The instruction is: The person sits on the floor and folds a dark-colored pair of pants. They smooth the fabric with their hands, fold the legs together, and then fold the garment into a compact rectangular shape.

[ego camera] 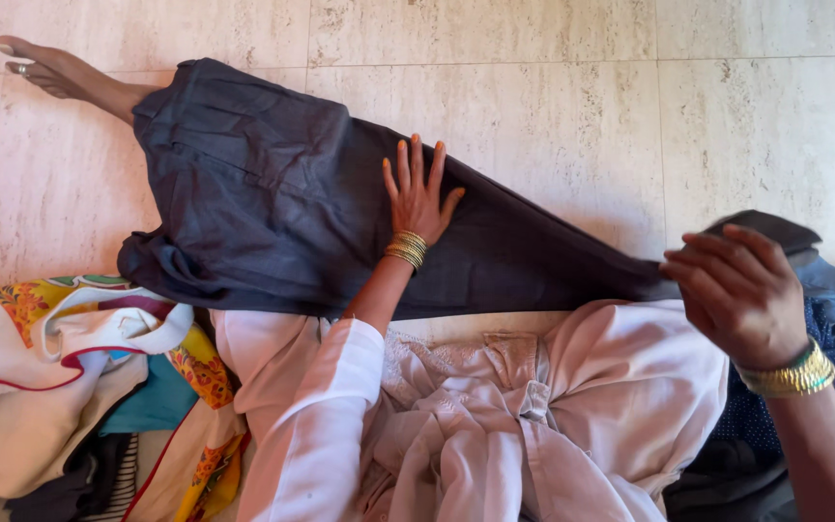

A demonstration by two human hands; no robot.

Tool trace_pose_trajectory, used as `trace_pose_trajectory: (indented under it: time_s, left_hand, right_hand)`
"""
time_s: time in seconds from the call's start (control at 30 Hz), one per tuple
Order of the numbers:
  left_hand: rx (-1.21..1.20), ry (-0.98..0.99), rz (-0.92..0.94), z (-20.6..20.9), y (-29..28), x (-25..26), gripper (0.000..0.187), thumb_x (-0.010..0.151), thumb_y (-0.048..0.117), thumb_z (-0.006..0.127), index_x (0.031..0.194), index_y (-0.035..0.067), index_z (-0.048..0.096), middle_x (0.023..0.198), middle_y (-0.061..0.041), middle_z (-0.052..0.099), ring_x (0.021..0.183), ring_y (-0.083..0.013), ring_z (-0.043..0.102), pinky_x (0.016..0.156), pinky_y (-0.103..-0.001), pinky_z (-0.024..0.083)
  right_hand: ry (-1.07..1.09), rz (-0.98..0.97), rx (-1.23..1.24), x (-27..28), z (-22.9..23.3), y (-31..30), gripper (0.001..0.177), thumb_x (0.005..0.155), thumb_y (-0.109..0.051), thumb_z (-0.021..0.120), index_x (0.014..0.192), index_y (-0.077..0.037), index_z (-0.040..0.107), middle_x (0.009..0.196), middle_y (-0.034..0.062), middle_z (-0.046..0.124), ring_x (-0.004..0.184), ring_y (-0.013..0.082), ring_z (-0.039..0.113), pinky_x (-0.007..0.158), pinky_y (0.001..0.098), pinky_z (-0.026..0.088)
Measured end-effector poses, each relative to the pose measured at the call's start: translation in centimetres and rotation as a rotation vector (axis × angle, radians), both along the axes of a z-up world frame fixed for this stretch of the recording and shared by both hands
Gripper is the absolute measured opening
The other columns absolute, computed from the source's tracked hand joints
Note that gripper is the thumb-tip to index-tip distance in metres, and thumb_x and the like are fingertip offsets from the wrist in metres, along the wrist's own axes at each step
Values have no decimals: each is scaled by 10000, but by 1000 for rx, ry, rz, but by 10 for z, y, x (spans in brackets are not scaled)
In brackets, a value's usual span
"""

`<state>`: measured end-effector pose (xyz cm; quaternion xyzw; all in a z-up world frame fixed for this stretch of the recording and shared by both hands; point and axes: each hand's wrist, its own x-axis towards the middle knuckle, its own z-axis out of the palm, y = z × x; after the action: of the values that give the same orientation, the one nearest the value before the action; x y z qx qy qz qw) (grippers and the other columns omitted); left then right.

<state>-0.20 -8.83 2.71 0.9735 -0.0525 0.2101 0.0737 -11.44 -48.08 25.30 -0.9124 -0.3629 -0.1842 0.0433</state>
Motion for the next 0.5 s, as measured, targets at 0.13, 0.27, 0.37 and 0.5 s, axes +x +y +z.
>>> trace_pose_trajectory:
  time_s: [0.13,0.27,0.37,0.5]
  left_hand:
    - [52,190,-179,50,52,19,806,875,419,748,1545,131,405,1606,-223,352,1552,-400,162,1231,-661,86]
    - [275,318,-202,65,97,26,453,769,217,766,1172,53,641,1513,-213,514,1547,-361,231,1227,-601,96]
    - [378,327,-201,46,122,29,258,783,127,740,1027,43,721,1235,-183,675,1476,-344,386,1250,-583,129]
    - [244,293,-181,14,158,21,337,803,66,701,1138,44,718,909,-116,733,1118,-314,613,1257,-600,204]
  right_hand:
    - [35,155,-33,-45,24,17,232,852,-83,682,1064,-75,776,1131,77,769,1150,238,692,1070,468,489]
    - [102,247,-14,-70,33,27,291,813,-170,683,1086,-107,762,1139,80,751,1111,246,687,1017,466,508]
    - [94,277,-57,-75,40,25,315,796,-176,687,1089,-90,765,1128,74,753,1082,258,697,971,461,531]
    - [63,218,-67,-77,49,-6,338,850,-120,683,1177,-61,747,1192,103,747,1131,269,704,1028,465,537]
